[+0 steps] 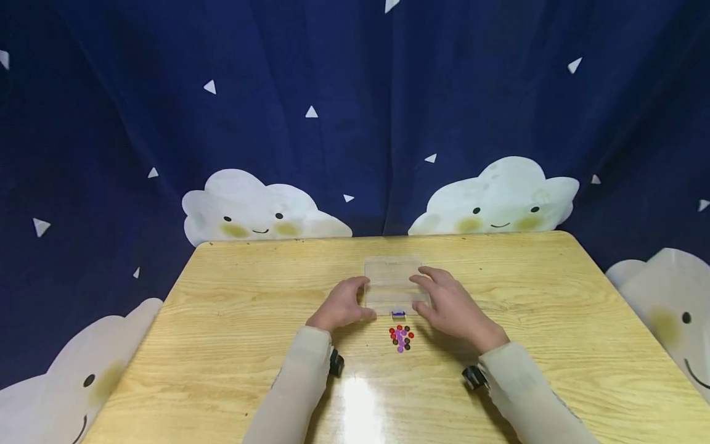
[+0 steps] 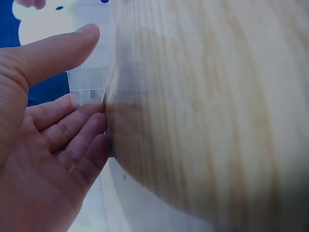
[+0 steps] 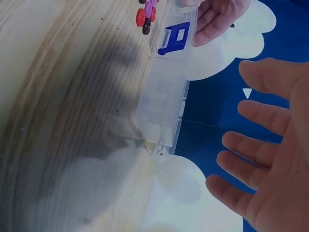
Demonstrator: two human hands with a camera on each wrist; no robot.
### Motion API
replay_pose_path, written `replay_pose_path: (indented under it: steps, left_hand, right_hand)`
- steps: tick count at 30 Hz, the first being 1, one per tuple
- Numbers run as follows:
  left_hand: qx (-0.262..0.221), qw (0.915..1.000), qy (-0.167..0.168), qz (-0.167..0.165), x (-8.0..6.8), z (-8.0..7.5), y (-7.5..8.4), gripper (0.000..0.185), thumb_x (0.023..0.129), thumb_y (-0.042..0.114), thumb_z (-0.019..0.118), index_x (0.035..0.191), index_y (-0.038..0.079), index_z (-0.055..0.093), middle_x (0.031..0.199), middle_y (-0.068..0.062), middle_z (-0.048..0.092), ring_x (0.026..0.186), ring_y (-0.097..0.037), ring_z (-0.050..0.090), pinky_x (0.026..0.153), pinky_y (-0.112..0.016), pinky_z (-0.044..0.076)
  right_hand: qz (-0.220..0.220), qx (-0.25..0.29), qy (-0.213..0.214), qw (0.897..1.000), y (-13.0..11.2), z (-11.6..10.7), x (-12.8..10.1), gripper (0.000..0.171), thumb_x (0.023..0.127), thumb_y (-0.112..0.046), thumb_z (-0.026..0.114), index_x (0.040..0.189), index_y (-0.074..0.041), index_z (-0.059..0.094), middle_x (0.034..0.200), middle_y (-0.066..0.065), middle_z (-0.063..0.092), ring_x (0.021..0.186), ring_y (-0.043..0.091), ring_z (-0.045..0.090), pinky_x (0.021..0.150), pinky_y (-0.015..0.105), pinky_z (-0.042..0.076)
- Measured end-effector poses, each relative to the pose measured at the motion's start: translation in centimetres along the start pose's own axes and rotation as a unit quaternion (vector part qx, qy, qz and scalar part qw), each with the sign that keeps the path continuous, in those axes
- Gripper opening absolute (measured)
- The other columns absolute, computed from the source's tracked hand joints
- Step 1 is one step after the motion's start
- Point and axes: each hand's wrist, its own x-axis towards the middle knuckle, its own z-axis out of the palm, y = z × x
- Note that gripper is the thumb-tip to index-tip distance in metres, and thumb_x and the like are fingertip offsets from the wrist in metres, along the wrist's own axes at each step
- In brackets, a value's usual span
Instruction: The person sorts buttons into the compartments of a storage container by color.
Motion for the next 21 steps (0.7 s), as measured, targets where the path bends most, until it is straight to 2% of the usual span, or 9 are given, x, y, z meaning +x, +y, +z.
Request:
replay_pose_path:
  steps: [5, 8, 15, 21]
  left_hand:
    - [0.004, 1.0000, 0.000, 0.004, 0.0, -0.1, 0.4, 0.080, 0.079, 0.024, 0.084, 0.147, 0.007, 0.045, 0.134, -0.014, 0.059, 0.123, -0.030, 0.056, 0.105, -0.046, 0.049]
    - [0.008, 1.0000, -0.002, 0.002, 0.0, -0.3, 0.6, 0.080, 0.080, 0.023, 0.083, 0.149, 0.007, 0.044, 0.135, -0.014, 0.059, 0.124, -0.030, 0.056, 0.105, -0.046, 0.048]
    - [0.009, 1.0000, 0.001, 0.001, 0.2, -0.3, 0.6, 0.080, 0.080, 0.022, 0.083, 0.148, 0.008, 0.044, 0.135, -0.014, 0.059, 0.123, -0.030, 0.056, 0.105, -0.046, 0.048]
    - [0.009, 0.9999, -0.009, -0.010, 0.0, -0.1, 0.5, 0.081, 0.079, 0.023, 0.084, 0.148, 0.008, 0.044, 0.132, -0.012, 0.060, 0.120, -0.028, 0.057, 0.104, -0.045, 0.049]
  right_hand:
    - [-0.012, -0.002, 0.012, 1.000, -0.4, -0.7, 0.0, 0.047, 0.089, -0.023, 0.073, 0.130, -0.004, 0.062, 0.138, 0.022, 0.056, 0.130, 0.040, 0.051, 0.107, 0.058, 0.043]
    - [-0.013, -0.002, 0.013, 1.000, -0.6, -1.0, -0.1, 0.040, 0.087, -0.020, 0.074, 0.124, -0.006, 0.067, 0.128, 0.016, 0.062, 0.122, 0.035, 0.055, 0.104, 0.053, 0.047]
    - [-0.024, -0.016, 0.022, 0.999, -0.7, -1.2, -0.8, 0.025, 0.081, -0.012, 0.078, 0.106, -0.011, 0.075, 0.099, 0.003, 0.063, 0.093, 0.020, 0.055, 0.081, 0.037, 0.049]
    - [-0.049, -0.012, 0.013, 0.999, -0.5, -0.9, -1.7, 0.020, 0.079, -0.008, 0.078, 0.099, -0.012, 0.077, 0.091, 0.001, 0.063, 0.082, 0.014, 0.050, 0.072, 0.031, 0.045]
